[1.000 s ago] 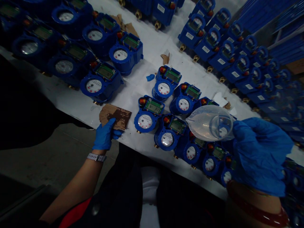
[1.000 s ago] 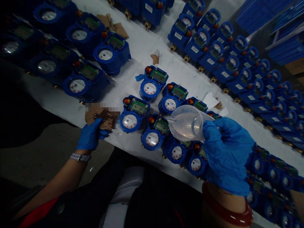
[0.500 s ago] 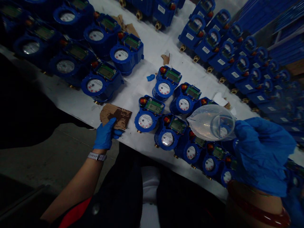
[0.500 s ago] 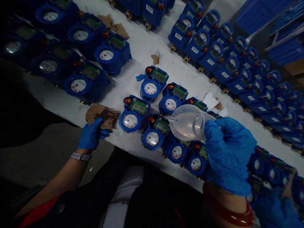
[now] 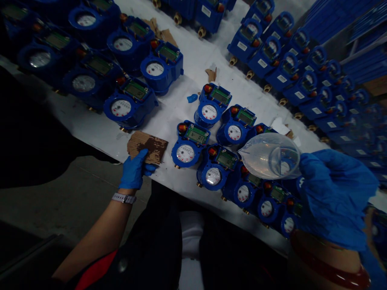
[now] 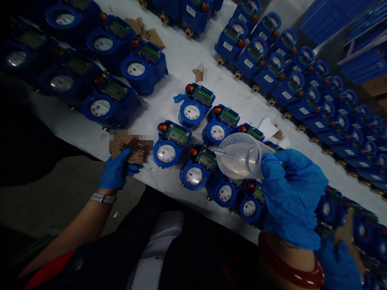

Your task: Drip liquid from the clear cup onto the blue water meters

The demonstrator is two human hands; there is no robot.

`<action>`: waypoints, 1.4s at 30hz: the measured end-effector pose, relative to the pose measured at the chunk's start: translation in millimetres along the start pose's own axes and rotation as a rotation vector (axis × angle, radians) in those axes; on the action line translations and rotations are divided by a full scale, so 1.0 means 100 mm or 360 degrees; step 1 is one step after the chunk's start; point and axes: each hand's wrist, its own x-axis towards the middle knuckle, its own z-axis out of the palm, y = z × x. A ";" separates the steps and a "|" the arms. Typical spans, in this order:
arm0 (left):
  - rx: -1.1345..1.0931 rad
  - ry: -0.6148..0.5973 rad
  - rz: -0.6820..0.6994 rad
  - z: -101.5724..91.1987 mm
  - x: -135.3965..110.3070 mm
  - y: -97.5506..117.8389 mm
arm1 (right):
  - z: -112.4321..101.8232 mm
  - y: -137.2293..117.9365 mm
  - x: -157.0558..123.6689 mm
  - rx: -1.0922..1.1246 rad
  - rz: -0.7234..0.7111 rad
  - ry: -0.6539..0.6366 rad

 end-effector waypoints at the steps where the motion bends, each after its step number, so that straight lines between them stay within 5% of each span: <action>1: 0.0000 -0.0003 0.0002 0.00 0.00 0.00 | 0.00 0.01 0.00 -0.0005 -0.0004 0.0000; 17: 0.0008 -0.0044 0.0027 -0.03 0.04 -0.04 | -0.05 0.12 0.00 -0.0050 -0.0124 0.0043; 42: 0.0024 -0.0051 0.0057 0.00 -0.01 -0.01 | -0.09 0.15 -0.03 -0.0046 0.0001 0.0025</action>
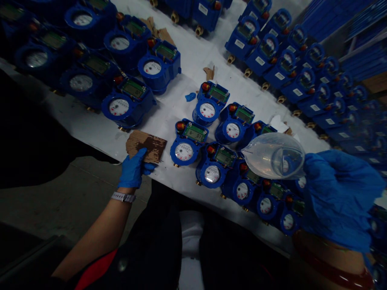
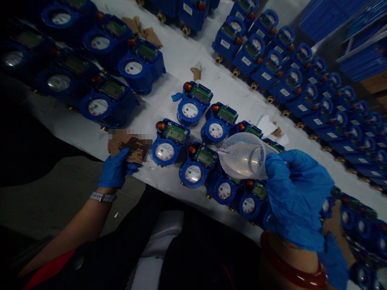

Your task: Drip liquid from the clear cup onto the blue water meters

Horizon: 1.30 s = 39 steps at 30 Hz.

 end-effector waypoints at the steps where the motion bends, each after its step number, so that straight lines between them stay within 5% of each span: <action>1: 0.0002 0.0010 -0.0007 0.01 -0.01 0.01 | 0.00 0.01 0.00 0.0022 -0.0001 0.0006; 39: 0.0011 0.0016 -0.0008 0.00 -0.02 0.00 | -0.09 0.15 -0.03 0.0013 -0.0034 0.0082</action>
